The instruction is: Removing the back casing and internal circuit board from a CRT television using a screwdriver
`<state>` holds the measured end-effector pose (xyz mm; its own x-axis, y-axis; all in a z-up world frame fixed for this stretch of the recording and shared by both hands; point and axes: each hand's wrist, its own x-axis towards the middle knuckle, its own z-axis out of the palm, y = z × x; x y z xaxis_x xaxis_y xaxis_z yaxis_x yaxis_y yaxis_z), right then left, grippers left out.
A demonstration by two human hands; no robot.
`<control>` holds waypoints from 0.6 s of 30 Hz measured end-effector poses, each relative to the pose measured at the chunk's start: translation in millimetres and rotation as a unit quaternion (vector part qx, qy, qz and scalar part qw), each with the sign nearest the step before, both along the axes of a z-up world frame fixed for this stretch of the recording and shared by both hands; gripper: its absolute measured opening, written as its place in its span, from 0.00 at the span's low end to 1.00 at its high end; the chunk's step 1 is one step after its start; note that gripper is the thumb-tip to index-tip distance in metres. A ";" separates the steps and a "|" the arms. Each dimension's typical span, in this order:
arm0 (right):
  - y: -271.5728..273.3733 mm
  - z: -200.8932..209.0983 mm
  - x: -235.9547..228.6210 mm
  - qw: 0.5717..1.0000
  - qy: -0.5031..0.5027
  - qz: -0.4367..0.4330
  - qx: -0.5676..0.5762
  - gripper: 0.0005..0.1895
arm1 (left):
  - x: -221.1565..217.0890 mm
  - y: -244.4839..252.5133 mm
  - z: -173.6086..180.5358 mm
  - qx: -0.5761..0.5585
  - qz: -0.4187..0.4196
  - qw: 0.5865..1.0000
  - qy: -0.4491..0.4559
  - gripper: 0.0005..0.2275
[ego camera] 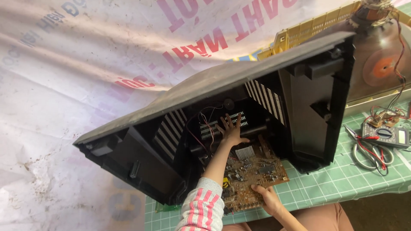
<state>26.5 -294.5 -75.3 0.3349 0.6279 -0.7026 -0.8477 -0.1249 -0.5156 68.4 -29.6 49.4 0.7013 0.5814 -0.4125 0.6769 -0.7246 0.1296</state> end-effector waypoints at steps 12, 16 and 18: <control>1.3 56.9 -2.4 0.996 0.015 -0.035 -0.080 0.24 | -2.0 -7.3 -3.9 0.021 0.019 0.999 -0.044 0.52; -1.8 49.5 -4.5 0.996 0.003 -0.009 -0.084 0.25 | -5.7 -5.8 -4.7 0.006 0.020 0.999 -0.037 0.53; 1.7 43.8 -2.6 0.997 -0.004 -0.007 -0.073 0.26 | -3.4 -3.6 0.6 0.000 0.019 0.999 -0.044 0.53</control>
